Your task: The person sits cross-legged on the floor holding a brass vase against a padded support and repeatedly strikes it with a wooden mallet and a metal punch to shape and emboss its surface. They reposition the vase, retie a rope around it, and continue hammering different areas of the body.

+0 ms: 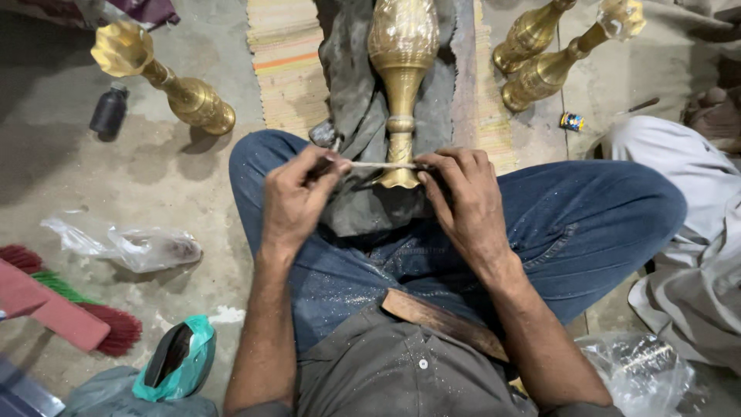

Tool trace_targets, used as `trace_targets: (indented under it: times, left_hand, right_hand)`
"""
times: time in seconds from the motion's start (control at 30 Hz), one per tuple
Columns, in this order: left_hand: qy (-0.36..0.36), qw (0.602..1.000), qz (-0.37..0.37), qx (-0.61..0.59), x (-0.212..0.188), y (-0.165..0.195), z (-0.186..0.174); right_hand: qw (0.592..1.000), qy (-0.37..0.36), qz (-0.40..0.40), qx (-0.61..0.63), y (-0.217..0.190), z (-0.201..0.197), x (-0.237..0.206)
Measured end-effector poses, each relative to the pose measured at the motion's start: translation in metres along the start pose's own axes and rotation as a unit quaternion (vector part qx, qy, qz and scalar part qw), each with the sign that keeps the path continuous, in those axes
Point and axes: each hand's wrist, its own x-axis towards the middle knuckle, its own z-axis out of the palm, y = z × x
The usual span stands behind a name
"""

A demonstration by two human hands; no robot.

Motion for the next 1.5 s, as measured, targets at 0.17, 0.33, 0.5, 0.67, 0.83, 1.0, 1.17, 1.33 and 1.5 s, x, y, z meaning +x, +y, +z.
trace_targets:
  times: [0.17, 0.33, 0.5, 0.67, 0.83, 1.0, 1.17, 1.33, 1.5]
  left_hand:
    - [-0.047, 0.997, 0.022, 0.053, -0.023, -0.01, -0.019]
    - [-0.059, 0.994, 0.083, -0.044, -0.048, -0.008, -0.012]
    - [-0.076, 0.985, 0.101, -0.119, -0.057, 0.002, -0.003]
    - [-0.062, 0.988, 0.095, -0.109, -0.052, 0.005, -0.002]
    - [-0.027, 0.998, 0.042, 0.046, -0.037, 0.001, -0.015]
    - [-0.013, 0.995, -0.01, 0.094, -0.031, 0.007, -0.018]
    - [0.035, 0.984, -0.114, 0.131, -0.029, 0.016, -0.019]
    - [0.046, 0.982, 0.023, 0.18, -0.016, 0.021, -0.023]
    - [0.03, 0.999, -0.001, 0.021, 0.004, 0.033, -0.01]
  right_hand:
    - [0.996, -0.021, -0.073, -0.041, -0.013, -0.005, -0.004]
    - [0.997, -0.012, -0.038, -0.073, -0.016, -0.003, -0.012]
    - [0.998, 0.014, -0.011, -0.054, -0.014, -0.005, -0.017]
    - [1.0, 0.006, 0.02, -0.015, -0.01, -0.007, -0.02]
    - [1.0, 0.006, 0.022, -0.02, -0.01, -0.006, -0.019]
    - [0.999, -0.006, 0.031, -0.024, -0.012, -0.006, -0.017]
    - [1.0, -0.005, 0.027, 0.011, -0.013, -0.005, -0.014]
    - [0.999, -0.04, 0.01, 0.029, -0.01, -0.014, -0.015]
    - [0.994, -0.095, 0.03, 0.049, -0.005, -0.032, -0.041]
